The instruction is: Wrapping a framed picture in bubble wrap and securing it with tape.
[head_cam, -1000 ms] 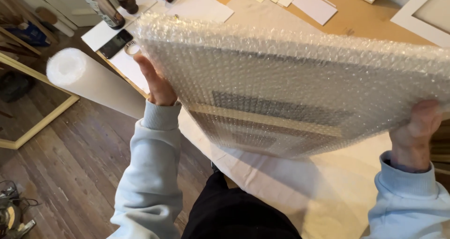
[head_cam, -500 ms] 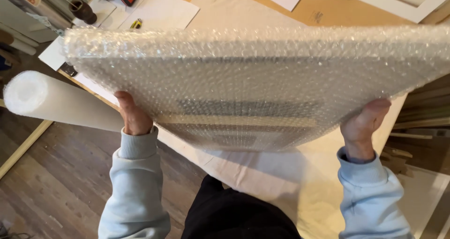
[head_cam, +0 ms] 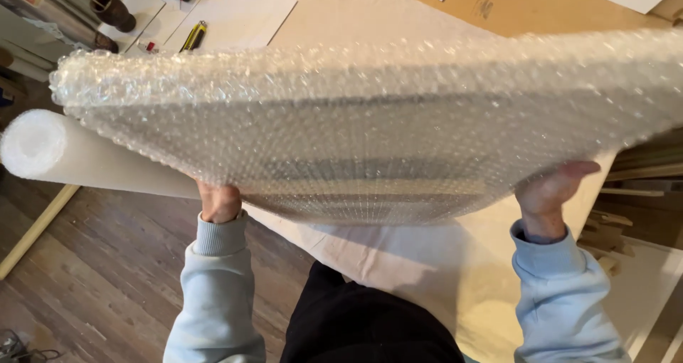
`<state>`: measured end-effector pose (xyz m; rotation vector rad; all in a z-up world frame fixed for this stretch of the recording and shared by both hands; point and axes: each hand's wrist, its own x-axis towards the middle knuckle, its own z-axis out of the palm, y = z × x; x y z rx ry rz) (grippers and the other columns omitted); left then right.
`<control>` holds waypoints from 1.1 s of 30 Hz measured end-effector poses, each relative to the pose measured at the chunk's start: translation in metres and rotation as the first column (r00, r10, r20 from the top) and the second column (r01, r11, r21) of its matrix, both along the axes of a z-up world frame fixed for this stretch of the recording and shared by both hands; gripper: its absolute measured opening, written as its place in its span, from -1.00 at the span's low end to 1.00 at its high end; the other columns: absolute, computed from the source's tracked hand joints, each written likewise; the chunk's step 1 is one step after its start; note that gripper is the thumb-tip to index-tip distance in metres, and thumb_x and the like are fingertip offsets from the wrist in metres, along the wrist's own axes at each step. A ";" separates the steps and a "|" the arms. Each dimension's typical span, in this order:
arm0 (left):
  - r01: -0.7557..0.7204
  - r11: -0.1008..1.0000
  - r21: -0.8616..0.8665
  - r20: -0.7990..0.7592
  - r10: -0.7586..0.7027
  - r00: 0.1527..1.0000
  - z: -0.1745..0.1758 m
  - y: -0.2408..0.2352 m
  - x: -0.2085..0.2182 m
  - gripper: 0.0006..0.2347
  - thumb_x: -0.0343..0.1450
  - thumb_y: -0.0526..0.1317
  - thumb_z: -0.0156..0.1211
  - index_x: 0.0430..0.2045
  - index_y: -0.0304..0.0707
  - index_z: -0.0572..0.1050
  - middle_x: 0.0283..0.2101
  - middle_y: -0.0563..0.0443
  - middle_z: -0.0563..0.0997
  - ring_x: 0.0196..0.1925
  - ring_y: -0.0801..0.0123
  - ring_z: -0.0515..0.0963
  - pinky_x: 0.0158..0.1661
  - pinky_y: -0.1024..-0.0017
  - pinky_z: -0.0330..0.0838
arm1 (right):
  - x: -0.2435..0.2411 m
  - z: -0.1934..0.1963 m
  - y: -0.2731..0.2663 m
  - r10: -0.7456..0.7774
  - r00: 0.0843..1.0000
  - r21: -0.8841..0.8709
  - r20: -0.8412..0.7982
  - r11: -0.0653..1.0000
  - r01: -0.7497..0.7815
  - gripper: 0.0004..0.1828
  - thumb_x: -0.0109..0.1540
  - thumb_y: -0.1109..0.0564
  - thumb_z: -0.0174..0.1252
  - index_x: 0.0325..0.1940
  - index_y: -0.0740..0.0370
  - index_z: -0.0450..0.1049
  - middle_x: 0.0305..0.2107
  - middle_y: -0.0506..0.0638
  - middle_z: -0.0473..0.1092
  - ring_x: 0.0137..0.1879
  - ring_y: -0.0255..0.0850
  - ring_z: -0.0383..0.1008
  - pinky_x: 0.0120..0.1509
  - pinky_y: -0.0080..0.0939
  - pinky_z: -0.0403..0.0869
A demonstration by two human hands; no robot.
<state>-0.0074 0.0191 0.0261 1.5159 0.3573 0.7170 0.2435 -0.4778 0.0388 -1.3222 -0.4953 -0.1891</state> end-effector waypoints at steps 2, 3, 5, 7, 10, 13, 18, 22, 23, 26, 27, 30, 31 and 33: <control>-0.001 0.999 0.044 0.036 -0.001 0.999 -0.001 -0.005 -0.004 -0.34 0.48 0.20 0.27 0.30 -0.35 0.31 0.28 -0.11 0.46 0.33 0.14 0.46 0.32 0.15 0.39 | -0.004 0.003 0.009 0.030 0.999 -0.002 -0.014 1.000 -0.030 -0.20 0.54 -0.41 -0.34 0.61 0.25 0.06 0.52 0.04 0.12 0.55 -0.15 0.13 0.72 -0.07 0.11; 0.020 0.999 0.039 0.100 -0.024 0.995 0.011 -0.013 -0.006 -0.31 0.46 0.21 0.29 0.31 -0.33 0.29 0.29 -0.09 0.45 0.33 0.15 0.45 0.32 0.16 0.37 | -0.006 0.003 0.014 0.053 0.998 0.001 -0.026 0.999 -0.053 -0.21 0.55 -0.40 -0.32 0.60 0.26 0.07 0.51 0.04 0.14 0.54 -0.15 0.15 0.72 -0.08 0.13; 0.038 0.999 0.039 0.174 -0.044 0.984 0.024 -0.018 0.001 -0.29 0.44 0.22 0.30 0.33 -0.32 0.28 0.29 -0.06 0.44 0.34 0.17 0.44 0.33 0.17 0.36 | 0.000 0.006 0.024 0.080 0.996 0.005 -0.026 0.997 -0.080 -0.22 0.55 -0.39 -0.31 0.59 0.27 0.08 0.50 0.04 0.16 0.53 -0.15 0.16 0.71 -0.08 0.14; 0.045 0.999 0.022 0.170 -0.048 0.984 0.029 -0.019 0.003 -0.26 0.42 0.27 0.29 0.33 -0.33 0.28 0.29 -0.06 0.44 0.34 0.18 0.43 0.33 0.18 0.34 | 0.008 0.006 0.028 0.114 0.992 0.008 -0.045 0.994 -0.114 -0.24 0.56 -0.37 -0.28 0.57 0.29 0.11 0.47 0.05 0.19 0.50 -0.16 0.19 0.70 -0.10 0.18; 0.053 0.997 0.054 0.125 -0.059 0.990 0.024 -0.024 -0.006 -0.27 0.45 0.29 0.23 0.32 -0.37 0.32 0.30 -0.08 0.43 0.33 0.19 0.42 0.33 0.22 0.32 | 0.009 0.013 0.022 0.126 0.990 0.001 -0.069 0.992 -0.126 -0.26 0.57 -0.35 -0.25 0.55 0.31 0.14 0.44 0.05 0.22 0.47 -0.16 0.22 0.68 -0.11 0.22; 0.088 0.996 0.014 0.117 -0.089 0.989 -0.020 0.013 0.018 -0.39 0.53 0.25 0.20 0.14 -0.41 0.34 0.07 -0.07 0.40 0.11 0.24 0.39 0.14 0.28 0.33 | 0.030 0.039 0.029 0.118 0.992 0.007 -0.040 0.993 -0.118 -0.28 0.59 -0.33 -0.22 0.53 0.33 0.17 0.42 0.06 0.26 0.44 -0.17 0.25 0.67 -0.12 0.25; 0.055 0.996 -0.075 -0.134 -0.064 0.989 0.074 0.012 0.092 -0.32 0.51 0.27 0.11 0.20 -0.50 0.35 0.14 -0.20 0.49 0.15 0.19 0.46 0.14 0.26 0.43 | 0.056 0.091 0.068 0.175 0.984 -0.026 -0.033 0.984 -0.176 -0.30 0.56 -0.29 -0.19 0.49 0.37 0.20 0.36 0.07 0.30 0.42 -0.17 0.31 0.62 -0.13 0.31; 0.255 0.891 -0.374 -0.074 -0.303 0.950 0.111 0.012 0.139 -0.22 0.40 0.31 0.12 0.26 -0.51 0.28 0.20 -0.25 0.52 0.25 0.03 0.54 0.21 0.11 0.50 | 0.094 0.121 0.093 0.213 0.957 -0.158 -0.197 0.957 -0.245 -0.30 0.58 -0.34 -0.15 0.27 0.39 0.44 0.16 0.00 0.48 0.25 -0.28 0.47 0.42 -0.19 0.48; 0.266 0.888 -0.376 -0.070 -0.313 0.947 0.101 0.018 0.142 -0.22 0.40 0.31 0.12 0.26 -0.51 0.28 0.20 -0.25 0.52 0.25 0.03 0.54 0.21 0.11 0.50 | 0.107 0.110 0.096 0.202 0.960 -0.161 -0.194 0.959 -0.234 -0.30 0.58 -0.34 -0.15 0.27 0.39 0.44 0.16 0.00 0.48 0.25 -0.28 0.47 0.42 -0.19 0.48; 0.252 0.813 -0.524 -0.167 -0.388 0.906 0.061 0.018 0.142 -0.19 0.37 0.33 0.11 0.31 -0.43 0.23 0.31 -0.29 0.48 0.34 0.01 0.51 0.31 0.13 0.43 | 0.126 0.080 0.094 0.108 0.905 -0.222 -0.411 0.951 -0.214 -0.34 0.50 -0.34 -0.06 0.16 0.34 0.51 -0.04 -0.05 0.52 0.04 -0.34 0.50 0.15 -0.23 0.51; 0.200 0.810 -0.551 -0.229 -0.378 0.897 0.048 0.014 0.135 -0.18 0.34 0.34 0.10 0.32 -0.38 0.22 0.31 -0.29 0.46 0.33 0.00 0.51 0.29 0.11 0.45 | 0.122 0.073 0.096 0.169 0.856 -0.198 -0.488 0.934 -0.297 -0.34 0.49 -0.34 -0.03 0.16 0.36 0.49 -0.08 -0.02 0.50 -0.04 -0.29 0.48 0.07 -0.18 0.50; 0.084 0.779 -0.622 -0.320 -0.351 0.880 -0.001 0.011 0.117 -0.15 0.32 0.37 0.08 0.36 -0.33 0.20 0.32 -0.29 0.44 0.32 0.00 0.49 0.26 0.09 0.43 | 0.127 0.049 0.116 0.194 0.786 -0.231 -0.587 0.890 -0.392 -0.30 0.45 -0.38 -0.03 0.21 0.35 0.45 -0.05 0.00 0.52 0.00 -0.28 0.52 0.05 -0.17 0.53; 0.017 0.742 -0.670 -0.354 -0.340 0.871 -0.022 0.011 0.105 -0.13 0.32 0.39 0.07 0.38 -0.33 0.19 0.34 -0.29 0.42 0.32 -0.01 0.47 0.25 0.08 0.39 | 0.127 0.036 0.126 0.151 0.773 -0.299 -0.616 0.864 -0.406 -0.26 0.43 -0.41 -0.05 0.25 0.33 0.43 0.02 -0.01 0.56 0.10 -0.33 0.58 0.11 -0.20 0.58; -0.087 0.717 -0.691 -0.404 -0.283 0.870 -0.047 -0.002 0.087 -0.14 0.30 0.38 0.07 0.36 -0.32 0.20 0.31 -0.28 0.44 0.29 -0.01 0.48 0.23 0.07 0.40 | 0.137 0.006 0.137 0.165 0.702 -0.289 -0.692 0.829 -0.480 -0.23 0.42 -0.41 -0.05 0.27 0.35 0.43 0.00 0.03 0.53 0.06 -0.27 0.56 0.08 -0.16 0.57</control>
